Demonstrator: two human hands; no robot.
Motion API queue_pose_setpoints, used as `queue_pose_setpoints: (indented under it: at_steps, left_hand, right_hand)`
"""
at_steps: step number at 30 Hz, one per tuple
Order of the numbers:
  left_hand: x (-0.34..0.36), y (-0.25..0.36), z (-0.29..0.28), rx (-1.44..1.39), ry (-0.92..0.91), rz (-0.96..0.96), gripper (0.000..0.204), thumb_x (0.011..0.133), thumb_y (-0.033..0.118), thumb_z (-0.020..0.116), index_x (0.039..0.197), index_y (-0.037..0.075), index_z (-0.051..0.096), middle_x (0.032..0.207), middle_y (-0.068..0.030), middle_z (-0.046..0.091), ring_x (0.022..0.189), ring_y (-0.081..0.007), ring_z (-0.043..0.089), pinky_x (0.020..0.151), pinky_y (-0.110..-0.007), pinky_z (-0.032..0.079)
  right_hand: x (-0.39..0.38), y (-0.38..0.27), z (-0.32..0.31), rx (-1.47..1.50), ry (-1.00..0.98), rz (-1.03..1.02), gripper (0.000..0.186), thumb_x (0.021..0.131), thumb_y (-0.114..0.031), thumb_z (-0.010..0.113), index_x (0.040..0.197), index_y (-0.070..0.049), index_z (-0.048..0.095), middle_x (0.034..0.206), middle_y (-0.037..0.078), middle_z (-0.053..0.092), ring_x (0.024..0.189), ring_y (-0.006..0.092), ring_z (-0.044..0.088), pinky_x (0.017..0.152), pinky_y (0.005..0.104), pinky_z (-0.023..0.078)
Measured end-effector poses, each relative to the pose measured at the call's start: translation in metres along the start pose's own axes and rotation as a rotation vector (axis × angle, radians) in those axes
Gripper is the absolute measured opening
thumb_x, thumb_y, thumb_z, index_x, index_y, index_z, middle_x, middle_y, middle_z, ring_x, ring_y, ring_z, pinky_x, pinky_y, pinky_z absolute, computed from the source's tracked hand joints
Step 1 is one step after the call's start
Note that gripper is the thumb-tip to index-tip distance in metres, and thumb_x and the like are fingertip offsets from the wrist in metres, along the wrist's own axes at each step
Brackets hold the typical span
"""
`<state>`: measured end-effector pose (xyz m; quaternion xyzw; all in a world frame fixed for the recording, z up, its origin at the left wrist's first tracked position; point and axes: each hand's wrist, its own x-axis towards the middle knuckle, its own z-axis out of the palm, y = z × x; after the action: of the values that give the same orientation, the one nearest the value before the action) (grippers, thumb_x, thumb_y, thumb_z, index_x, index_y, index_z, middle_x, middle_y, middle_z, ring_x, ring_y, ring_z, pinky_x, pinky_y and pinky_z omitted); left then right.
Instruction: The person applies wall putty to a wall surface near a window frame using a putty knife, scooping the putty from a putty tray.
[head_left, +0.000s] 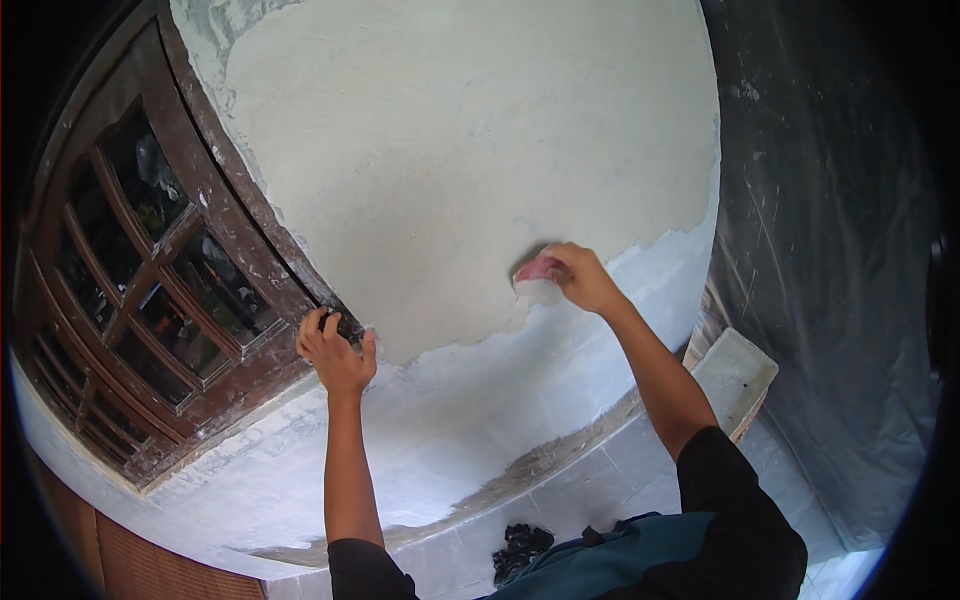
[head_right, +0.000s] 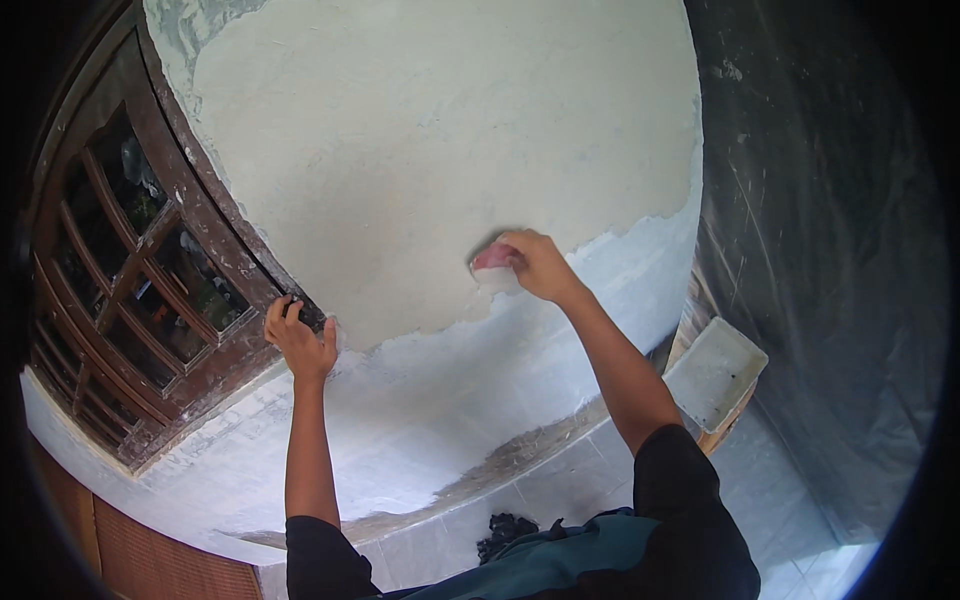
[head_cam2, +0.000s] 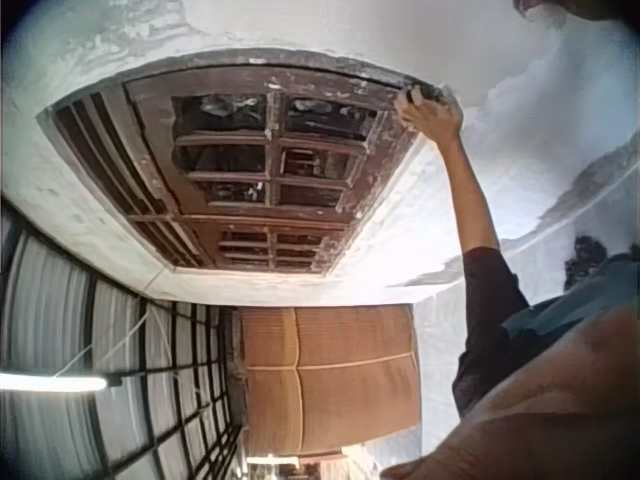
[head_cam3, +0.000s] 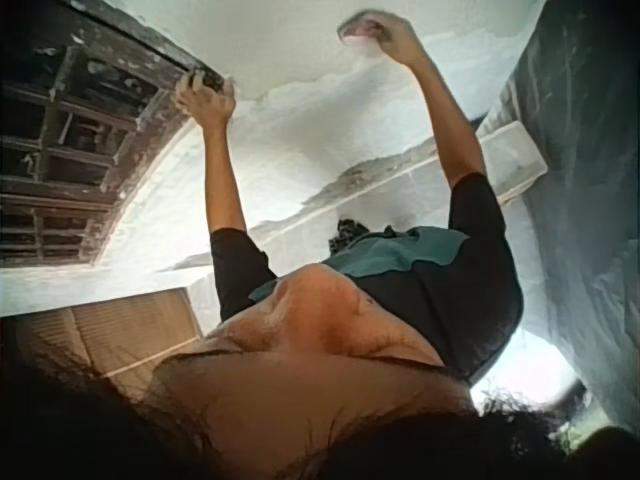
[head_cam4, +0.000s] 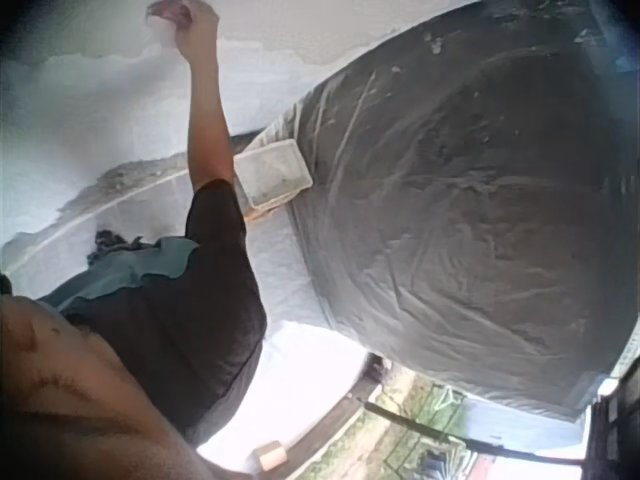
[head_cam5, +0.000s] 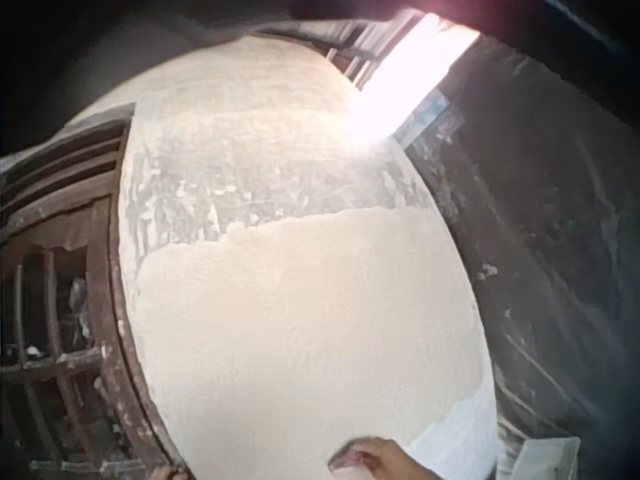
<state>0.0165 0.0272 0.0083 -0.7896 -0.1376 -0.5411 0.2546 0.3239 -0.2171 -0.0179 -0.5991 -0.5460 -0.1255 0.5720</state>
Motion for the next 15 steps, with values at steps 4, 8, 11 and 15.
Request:
queue_pose_setpoints:
  at_steps: [4, 8, 11, 15]
  left_hand:
    - [0.001, 0.003, 0.002, -0.004, -0.009, -0.001, 0.052, 0.088, 0.045, 0.053, 0.119, 0.005, 0.041, 0.124, -0.0178, 0.039, 0.121, -0.0362, 0.033, 0.1, -0.053, 0.019]
    - [0.0, -0.001, 0.001, 0.003, -0.01, -0.006, 0.052, 0.088, 0.045, 0.052, 0.118, 0.005, 0.041, 0.124, -0.0179, 0.039, 0.121, -0.0361, 0.033, 0.1, -0.053, 0.019]
    - [0.0, -0.001, 0.001, -0.002, 0.01, -0.012, 0.052, 0.088, 0.045, 0.053, 0.118, 0.005, 0.041, 0.124, -0.0178, 0.039, 0.121, -0.0357, 0.033, 0.1, -0.053, 0.02]
    - [0.001, 0.001, 0.0, -0.008, -0.001, -0.001, 0.051, 0.087, 0.043, 0.053, 0.119, 0.006, 0.04, 0.125, -0.0177, 0.039, 0.121, -0.0355, 0.034, 0.1, -0.053, 0.02]
  right_hand:
    - [0.001, 0.008, -0.001, 0.014, -0.22, -0.06, 0.028, 0.071, 0.016, 0.053, 0.092, -0.001, 0.06, 0.089, 0.014, 0.065, 0.087, 0.0322, 0.06, 0.077, 0.0357, 0.05]
    - [0.009, 0.014, 0.007, 0.002, -0.226, -0.017, 0.029, 0.07, 0.014, 0.055, 0.094, -0.001, 0.061, 0.093, 0.017, 0.064, 0.089, 0.0335, 0.06, 0.078, 0.0381, 0.05]
    - [0.009, 0.006, 0.002, 0.123, -0.161, -0.011, 0.029, 0.07, 0.015, 0.053, 0.094, 0.0, 0.061, 0.092, 0.017, 0.064, 0.088, 0.0323, 0.061, 0.079, 0.0374, 0.05]
    - [0.008, 0.003, 0.006, 0.12, -0.331, -0.014, 0.029, 0.072, 0.017, 0.052, 0.094, 0.0, 0.061, 0.091, 0.014, 0.066, 0.088, 0.0278, 0.064, 0.08, 0.033, 0.05]
